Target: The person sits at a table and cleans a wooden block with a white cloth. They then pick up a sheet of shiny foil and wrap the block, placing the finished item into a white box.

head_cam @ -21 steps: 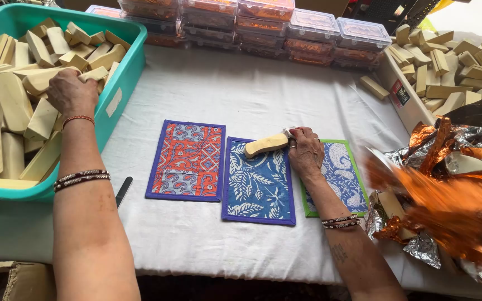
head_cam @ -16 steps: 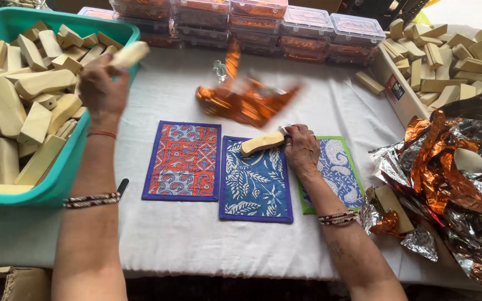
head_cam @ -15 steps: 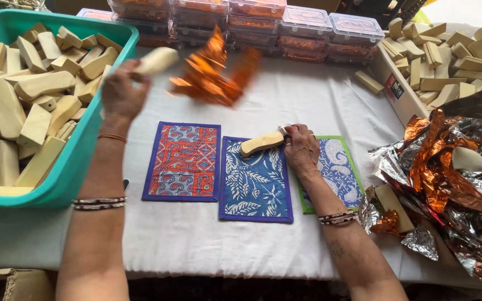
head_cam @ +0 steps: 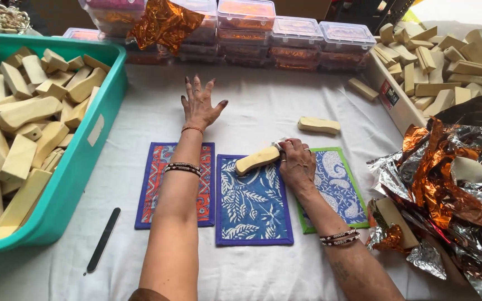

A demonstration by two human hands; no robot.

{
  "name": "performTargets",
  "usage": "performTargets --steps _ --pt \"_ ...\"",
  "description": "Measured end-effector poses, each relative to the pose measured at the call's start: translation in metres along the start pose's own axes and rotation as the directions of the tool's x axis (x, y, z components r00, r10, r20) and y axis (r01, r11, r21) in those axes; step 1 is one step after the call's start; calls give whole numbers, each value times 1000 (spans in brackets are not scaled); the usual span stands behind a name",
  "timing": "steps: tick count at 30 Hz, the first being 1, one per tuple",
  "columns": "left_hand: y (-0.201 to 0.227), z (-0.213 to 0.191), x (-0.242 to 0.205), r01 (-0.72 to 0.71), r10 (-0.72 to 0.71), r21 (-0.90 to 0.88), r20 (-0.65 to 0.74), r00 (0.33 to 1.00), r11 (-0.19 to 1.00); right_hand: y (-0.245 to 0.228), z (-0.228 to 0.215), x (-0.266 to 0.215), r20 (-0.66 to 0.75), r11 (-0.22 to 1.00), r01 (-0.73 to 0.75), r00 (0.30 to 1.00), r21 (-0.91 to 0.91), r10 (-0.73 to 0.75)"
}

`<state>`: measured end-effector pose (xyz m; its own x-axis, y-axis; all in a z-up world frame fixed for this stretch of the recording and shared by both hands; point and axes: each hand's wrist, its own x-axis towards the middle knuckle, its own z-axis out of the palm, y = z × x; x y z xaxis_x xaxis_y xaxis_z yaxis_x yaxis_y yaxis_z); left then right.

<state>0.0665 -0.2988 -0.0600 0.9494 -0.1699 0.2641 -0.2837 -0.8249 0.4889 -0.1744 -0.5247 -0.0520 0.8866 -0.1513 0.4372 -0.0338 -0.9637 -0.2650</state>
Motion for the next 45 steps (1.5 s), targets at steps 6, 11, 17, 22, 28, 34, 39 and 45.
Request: performTargets --steps 6,11,17,22,28,34,39,45 --pt "-24 -2 51 -19 101 163 -511 854 986 7 10 -4 12 1000 -4 1000 10 4" --pt "-25 -77 86 169 -85 198 -373 924 965 -3 -1 -3 59 999 -25 998 -24 26" --pt "-64 -65 144 204 -180 149 -157 971 968 0 3 0 67 999 -15 998 -40 17" --pt "-38 -33 121 1 32 103 -319 947 995 -4 0 -2 77 999 -22 997 -37 25" --pt "93 -7 1 -548 521 -41 -258 814 835 -7 -10 -2 61 999 -39 997 27 37" --pt "172 15 -101 -620 677 -437 -33 735 652 10 9 0 -57 1000 5 998 6 -5" --pt "183 40 -127 -255 451 -692 113 885 675 22 6 7 -49 795 -96 987 599 155" --pt "188 58 -135 -182 323 -880 -34 946 438 33 -6 -5 51 771 -356 920 528 390"
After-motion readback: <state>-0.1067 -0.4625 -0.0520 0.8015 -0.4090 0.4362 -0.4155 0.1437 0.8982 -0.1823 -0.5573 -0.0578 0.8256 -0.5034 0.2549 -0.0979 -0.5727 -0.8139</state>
